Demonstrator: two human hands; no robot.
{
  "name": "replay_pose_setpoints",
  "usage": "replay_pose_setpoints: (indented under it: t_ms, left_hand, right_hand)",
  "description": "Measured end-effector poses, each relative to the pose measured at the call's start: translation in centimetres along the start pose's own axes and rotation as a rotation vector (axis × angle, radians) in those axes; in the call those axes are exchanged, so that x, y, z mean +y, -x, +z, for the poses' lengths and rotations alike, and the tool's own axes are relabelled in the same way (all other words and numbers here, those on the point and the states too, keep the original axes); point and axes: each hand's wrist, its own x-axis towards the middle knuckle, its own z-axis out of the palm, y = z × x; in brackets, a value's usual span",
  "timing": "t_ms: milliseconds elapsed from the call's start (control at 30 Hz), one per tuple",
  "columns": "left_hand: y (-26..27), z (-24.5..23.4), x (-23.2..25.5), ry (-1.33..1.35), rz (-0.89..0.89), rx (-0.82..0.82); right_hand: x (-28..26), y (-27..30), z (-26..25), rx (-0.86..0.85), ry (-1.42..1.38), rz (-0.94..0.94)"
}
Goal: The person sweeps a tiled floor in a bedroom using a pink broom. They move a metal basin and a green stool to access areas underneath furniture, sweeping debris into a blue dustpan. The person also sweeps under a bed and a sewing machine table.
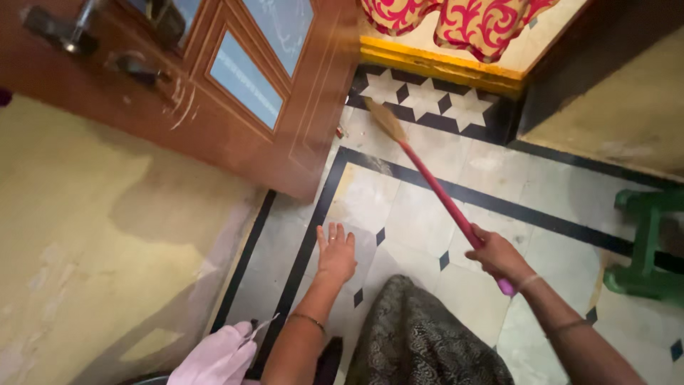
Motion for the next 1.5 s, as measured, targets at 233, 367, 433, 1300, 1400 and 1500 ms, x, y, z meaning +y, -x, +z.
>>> replay_pose_setpoints:
  t_ms: [233, 367, 433, 1300, 1400, 1500]
  left_hand:
    - [6.1, 2.8, -1.3, 0.064, -0.024, 0.043]
    - [10.0, 5.4, -1.5, 0.099, -0.006, 0.046]
    - [12.2, 7.2, -2.2, 0.11, 0.0, 0.068]
    - [24.3, 20.1, -10.7, 0.306, -0.058, -0.046]
    - [25.1, 20.2, -12.0, 0.373, -0.132, -0.074]
    - [25.8, 19.8, -13.4, 0.323, -0.194, -0.095]
  right_hand:
    - [1.9, 4.1, 14.9, -0.231, -0.334, 0.08]
    - [-2.6, 4.9, 20.6, -0.244, -0.676, 0.036]
    - [-3.4, 7.4, 20.7, -0.187, -0.639, 0.028]
    - [0.4, 25.6, 30.2, -0.152, -0.47, 0.082]
    - [0.5, 26.4, 31.3, -0.237, -0.465, 0.123]
    - [-1.4, 24.8, 31.7, -0.325, -0.403, 0.1]
